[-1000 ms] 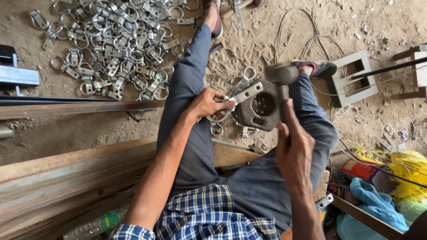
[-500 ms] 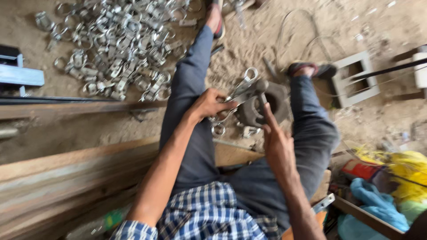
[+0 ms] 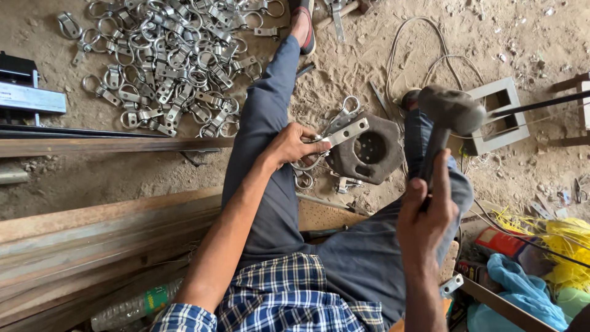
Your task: The person sits on the ground and uses a hammer to strike metal parts placed on a circular anvil. They repeatedly pick up metal pieces from a pile, position them on the anvil, and hit them with the hammer.
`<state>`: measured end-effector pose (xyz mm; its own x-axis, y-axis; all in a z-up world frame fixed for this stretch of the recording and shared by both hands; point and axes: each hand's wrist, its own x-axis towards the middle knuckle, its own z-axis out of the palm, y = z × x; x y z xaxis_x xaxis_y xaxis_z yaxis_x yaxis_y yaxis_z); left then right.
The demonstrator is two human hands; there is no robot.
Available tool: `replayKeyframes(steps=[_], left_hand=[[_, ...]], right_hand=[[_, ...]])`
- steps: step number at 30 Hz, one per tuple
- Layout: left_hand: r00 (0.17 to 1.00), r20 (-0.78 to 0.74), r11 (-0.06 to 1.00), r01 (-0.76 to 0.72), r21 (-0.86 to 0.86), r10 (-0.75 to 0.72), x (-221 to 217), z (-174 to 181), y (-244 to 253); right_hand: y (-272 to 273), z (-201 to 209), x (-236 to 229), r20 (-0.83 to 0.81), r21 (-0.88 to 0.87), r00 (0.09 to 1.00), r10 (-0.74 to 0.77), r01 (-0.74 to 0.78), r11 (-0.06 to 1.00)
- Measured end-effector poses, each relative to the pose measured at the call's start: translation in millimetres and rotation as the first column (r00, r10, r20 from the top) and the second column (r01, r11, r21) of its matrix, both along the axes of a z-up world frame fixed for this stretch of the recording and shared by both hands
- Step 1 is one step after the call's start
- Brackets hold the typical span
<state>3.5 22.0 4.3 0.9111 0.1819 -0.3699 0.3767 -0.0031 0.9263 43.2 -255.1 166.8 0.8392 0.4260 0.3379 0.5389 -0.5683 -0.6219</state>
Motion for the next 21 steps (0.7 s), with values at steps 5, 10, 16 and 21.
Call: replayKeyframes(steps=[5,10,16,21], left_hand=[[1.0,-0.017,0.992,-0.014,-0.127,0.012,-7,5,0],[0.999,0.03,0.985,-0.025,-0.17,0.031,-8,6,0],[1.0,-0.001,0.999,-0.022,-0.025,0.022,-4,3,-2],[0.999,0.053,0.999,-0.015,0.033,0.013,-6,3,-2]], right_hand=[[25,-38,-5,-0.182,-0.095,0.972,0.152,-0.171,0.981],[25,-39,-8,-0.4,-0.235,0.916,0.009,-0.112,0.966],[18,-41,-2,-0.251,-0.064,0.963,0.095,-0.115,0.991],[10,-16,-6,-0.166,-0.04,0.984,-0.058,0.052,0.998]])
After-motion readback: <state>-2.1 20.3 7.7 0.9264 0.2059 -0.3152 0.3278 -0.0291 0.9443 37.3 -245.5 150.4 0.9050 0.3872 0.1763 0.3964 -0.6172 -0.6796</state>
